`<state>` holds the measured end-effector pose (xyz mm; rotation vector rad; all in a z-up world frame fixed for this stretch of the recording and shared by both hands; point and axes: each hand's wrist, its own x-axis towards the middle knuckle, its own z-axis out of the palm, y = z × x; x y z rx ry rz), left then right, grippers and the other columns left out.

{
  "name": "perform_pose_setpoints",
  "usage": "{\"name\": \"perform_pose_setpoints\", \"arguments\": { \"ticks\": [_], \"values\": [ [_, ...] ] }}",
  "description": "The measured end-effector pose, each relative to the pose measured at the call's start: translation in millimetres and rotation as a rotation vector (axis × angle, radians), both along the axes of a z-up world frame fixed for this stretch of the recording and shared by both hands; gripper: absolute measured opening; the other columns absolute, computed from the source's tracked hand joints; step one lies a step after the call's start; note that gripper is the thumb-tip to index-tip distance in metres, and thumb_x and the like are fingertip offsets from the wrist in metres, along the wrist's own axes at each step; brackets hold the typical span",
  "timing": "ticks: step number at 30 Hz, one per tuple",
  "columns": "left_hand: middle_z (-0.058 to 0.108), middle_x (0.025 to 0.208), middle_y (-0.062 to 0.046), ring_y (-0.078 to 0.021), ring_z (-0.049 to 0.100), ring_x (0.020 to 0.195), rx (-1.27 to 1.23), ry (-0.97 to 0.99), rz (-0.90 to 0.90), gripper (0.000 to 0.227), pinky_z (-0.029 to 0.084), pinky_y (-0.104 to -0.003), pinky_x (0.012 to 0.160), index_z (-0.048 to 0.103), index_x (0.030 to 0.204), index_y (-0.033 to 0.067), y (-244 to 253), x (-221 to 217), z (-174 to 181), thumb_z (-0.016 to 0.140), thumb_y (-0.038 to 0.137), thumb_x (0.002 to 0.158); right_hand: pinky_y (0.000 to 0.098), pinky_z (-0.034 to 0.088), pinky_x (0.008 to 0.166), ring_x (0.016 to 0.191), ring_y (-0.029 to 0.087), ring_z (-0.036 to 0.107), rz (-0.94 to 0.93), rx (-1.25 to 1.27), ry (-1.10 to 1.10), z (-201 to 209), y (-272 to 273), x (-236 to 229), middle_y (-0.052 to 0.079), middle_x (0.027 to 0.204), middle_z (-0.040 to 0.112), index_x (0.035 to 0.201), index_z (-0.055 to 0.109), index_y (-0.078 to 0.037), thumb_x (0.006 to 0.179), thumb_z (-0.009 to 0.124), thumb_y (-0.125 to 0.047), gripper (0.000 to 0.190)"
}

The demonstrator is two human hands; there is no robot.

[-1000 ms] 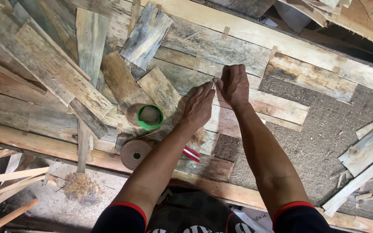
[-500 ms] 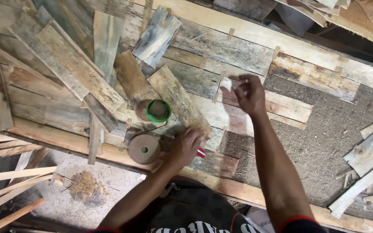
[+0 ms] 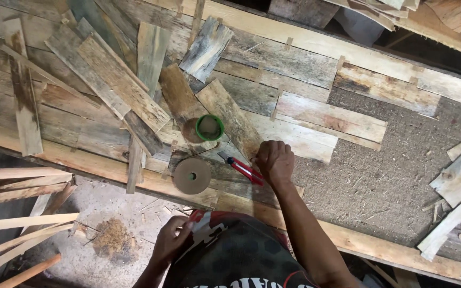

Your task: Preparing and fitting thin wooden strips onto a larger wooden panel using a utility knife.

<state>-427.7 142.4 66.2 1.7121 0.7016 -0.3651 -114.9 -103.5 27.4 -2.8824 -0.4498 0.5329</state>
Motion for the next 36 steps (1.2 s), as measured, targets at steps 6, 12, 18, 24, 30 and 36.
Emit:
{"name": "perform_pose_setpoints", "arguments": {
  "ticks": [6,12,18,24,30,36],
  "values": [
    [0.071,0.117,-0.015,-0.0236,0.068,0.103,-0.491,0.414,0.5,0.063,0.056,-0.036,0.087,0.066,0.132,0.0087,1.1,-84.6,-90.9,0.065,0.055,0.09,0.0443,0.05,0.087,0.098,0.028,0.057,-0.071,0.082,-0.044,10.1,6.6,5.6,0.011,0.109,0.064,0.119,0.064,-0.014,0.068,0.092,-0.045,0.067],
    [0.072,0.134,-0.016,-0.0245,0.069,0.116,-0.757,0.602,0.54,0.079,0.054,-0.036,0.094,0.066,0.141,0.0079,13.9,-9.2,88.9,0.069,0.062,0.083,0.0442,0.059,0.072,0.084,0.027,0.07,-0.243,0.362,-0.033,-36.0,-21.0,18.1,0.016,0.098,0.074,0.102,0.075,-0.008,0.086,0.086,-0.028,0.028],
    [0.063,0.143,-0.017,-0.0279,0.06,0.129,-0.212,0.535,-0.408,0.084,0.048,-0.045,0.104,0.059,0.144,0.0128,63.0,-24.5,-44.5,0.03,0.078,0.098,0.0361,0.062,0.073,0.079,0.02,0.068,-0.897,0.89,0.207,3.2,-74.1,-5.2,0.015,0.094,0.072,0.103,0.07,0.0,0.1,0.067,-0.013,0.014],
    [0.071,0.122,-0.015,-0.028,0.073,0.104,0.405,0.162,-0.226,0.064,0.059,-0.046,0.097,0.062,0.129,0.0104,41.2,138.7,51.8,0.062,0.061,0.091,0.0355,0.065,0.081,0.094,0.021,0.07,-1.475,1.35,0.001,-25.8,-159.0,-81.9,0.008,0.11,0.069,0.118,0.062,-0.007,0.105,0.061,-0.015,0.016],
    [0.03,0.161,-0.024,-0.0421,0.029,0.151,0.764,-0.47,-0.261,0.108,0.027,-0.052,0.122,0.027,0.158,0.0074,32.5,248.5,5.6,0.089,0.044,0.077,0.0467,0.062,0.069,0.094,0.025,0.067,-1.702,1.323,-0.155,-99.3,-224.5,-147.5,0.008,0.117,0.066,0.121,0.06,-0.013,0.107,0.062,-0.018,0.015],
    [0.035,0.156,-0.023,-0.042,0.038,0.143,0.715,-0.397,-0.353,0.127,0.034,-0.054,0.117,0.01,0.16,0.0111,26.0,291.5,-6.9,0.094,0.045,0.071,0.0495,0.067,0.075,0.1,0.027,0.071,-1.765,1.334,-0.231,-121.2,-238.2,-153.9,0.007,0.123,0.068,0.128,0.061,-0.014,0.105,0.057,-0.019,0.024]
  ]
}}
